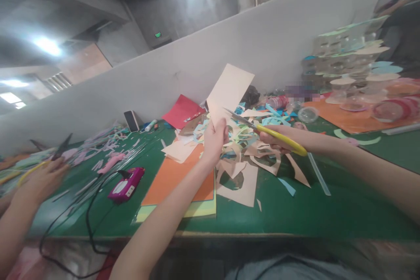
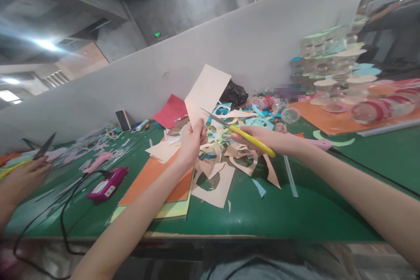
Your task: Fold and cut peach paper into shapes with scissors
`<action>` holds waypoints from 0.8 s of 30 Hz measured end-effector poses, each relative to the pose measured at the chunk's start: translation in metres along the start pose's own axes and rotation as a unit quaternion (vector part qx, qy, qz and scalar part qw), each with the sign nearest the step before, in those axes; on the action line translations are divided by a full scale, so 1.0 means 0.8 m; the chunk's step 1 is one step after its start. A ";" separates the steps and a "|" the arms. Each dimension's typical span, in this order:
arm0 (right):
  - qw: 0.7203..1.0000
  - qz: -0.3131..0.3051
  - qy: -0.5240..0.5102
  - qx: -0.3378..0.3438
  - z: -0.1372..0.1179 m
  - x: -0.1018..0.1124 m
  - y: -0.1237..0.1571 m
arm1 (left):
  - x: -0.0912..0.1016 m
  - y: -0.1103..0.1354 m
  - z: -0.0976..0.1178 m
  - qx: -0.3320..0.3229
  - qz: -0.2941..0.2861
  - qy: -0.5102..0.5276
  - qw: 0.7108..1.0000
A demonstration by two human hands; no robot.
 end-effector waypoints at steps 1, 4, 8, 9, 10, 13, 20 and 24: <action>1.000 -0.011 -0.009 -0.013 -0.001 -0.001 0.001 | 0.000 0.000 0.000 0.002 -0.001 0.001 1.000; 0.999 -0.007 -0.021 -0.029 -0.007 -0.002 0.002 | 0.000 0.001 0.002 0.005 0.002 0.003 1.000; 0.999 -0.012 -0.027 -0.041 -0.012 -0.003 0.005 | 0.000 0.000 0.002 0.002 -0.001 0.008 1.000; 0.999 -0.016 -0.024 -0.039 -0.012 -0.004 0.005 | 0.000 0.000 0.002 0.002 -0.001 0.007 1.000; 0.999 -0.018 -0.021 -0.036 -0.013 -0.004 0.005 | 0.001 0.000 0.001 0.002 -0.002 0.005 1.000; 0.999 -0.014 -0.012 -0.033 -0.014 -0.004 0.004 | 0.000 0.000 0.002 -0.003 -0.003 -0.001 1.000; 0.998 -0.009 -0.033 -0.045 0.001 -0.003 0.000 | -0.001 0.004 0.006 0.005 0.003 -0.002 1.000; 0.998 -0.007 -0.046 -0.053 0.016 -0.001 -0.008 | -0.001 0.002 0.003 0.009 -0.001 -0.009 1.000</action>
Point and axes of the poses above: each hand's wrist, its own y-axis away from the middle knuckle, its own x-axis out of the back of the hand, z = x × y, the point moved 4 cm from there along -y, towards the middle knuckle, and after that the axes turned 11 degrees about z, right-handed, at the moved point
